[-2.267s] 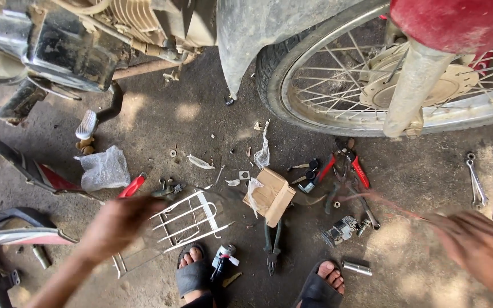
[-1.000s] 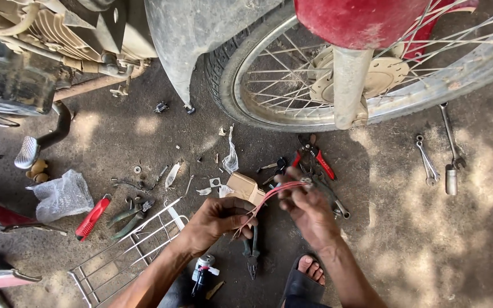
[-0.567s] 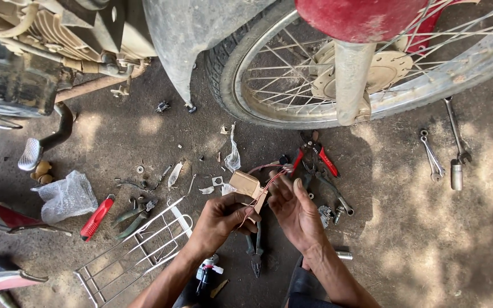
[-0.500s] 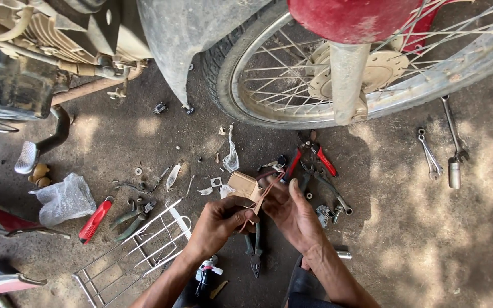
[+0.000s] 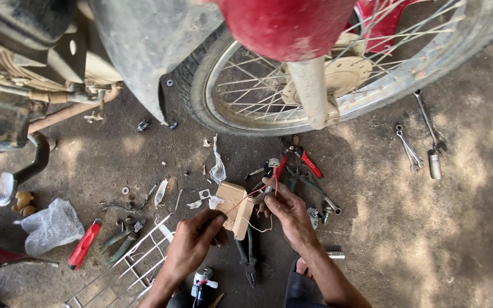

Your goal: Stripping insulation and twisting electrical wires together to repair a motorcycle wiring harness.

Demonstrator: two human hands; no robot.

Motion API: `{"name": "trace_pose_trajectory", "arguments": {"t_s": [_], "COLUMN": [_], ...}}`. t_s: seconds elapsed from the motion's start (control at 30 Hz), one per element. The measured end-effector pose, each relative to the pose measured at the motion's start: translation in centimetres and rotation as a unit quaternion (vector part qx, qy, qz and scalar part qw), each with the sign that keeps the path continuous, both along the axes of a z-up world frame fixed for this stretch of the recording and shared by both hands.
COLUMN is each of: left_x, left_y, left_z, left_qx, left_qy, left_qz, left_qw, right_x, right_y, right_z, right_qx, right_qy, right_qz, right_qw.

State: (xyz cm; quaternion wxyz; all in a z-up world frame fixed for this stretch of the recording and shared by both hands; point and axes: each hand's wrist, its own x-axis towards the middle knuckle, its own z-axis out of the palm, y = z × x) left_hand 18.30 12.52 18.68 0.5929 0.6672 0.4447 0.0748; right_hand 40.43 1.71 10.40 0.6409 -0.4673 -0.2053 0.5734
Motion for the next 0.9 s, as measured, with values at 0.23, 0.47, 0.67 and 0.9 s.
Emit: {"name": "trace_pose_trajectory", "arguments": {"t_s": [0.23,0.47,0.67,0.9], "left_x": [-0.3,1.2,3.3,2.3], "left_y": [-0.1,-0.8,-1.0,-0.4], "left_z": [-1.0,0.7,1.3,-1.1], "left_qx": [0.017,-0.054,0.009,0.076], "left_qy": [-0.006,-0.008,-0.092,-0.05], "left_qz": [-0.231,-0.26,0.006,0.104], "left_qw": [0.973,0.964,0.996,0.99], "right_x": [0.5,-0.3,-2.5,-1.4], "right_y": [-1.0,-0.6,-0.1,-0.1], "right_z": [-2.0,1.7,3.4,2.3], "right_qx": [0.028,0.014,0.097,0.063], "right_qy": [0.008,-0.006,-0.093,-0.481], "right_qz": [-0.022,-0.018,0.003,0.073], "right_qw": [0.999,1.0,0.991,0.872]}}
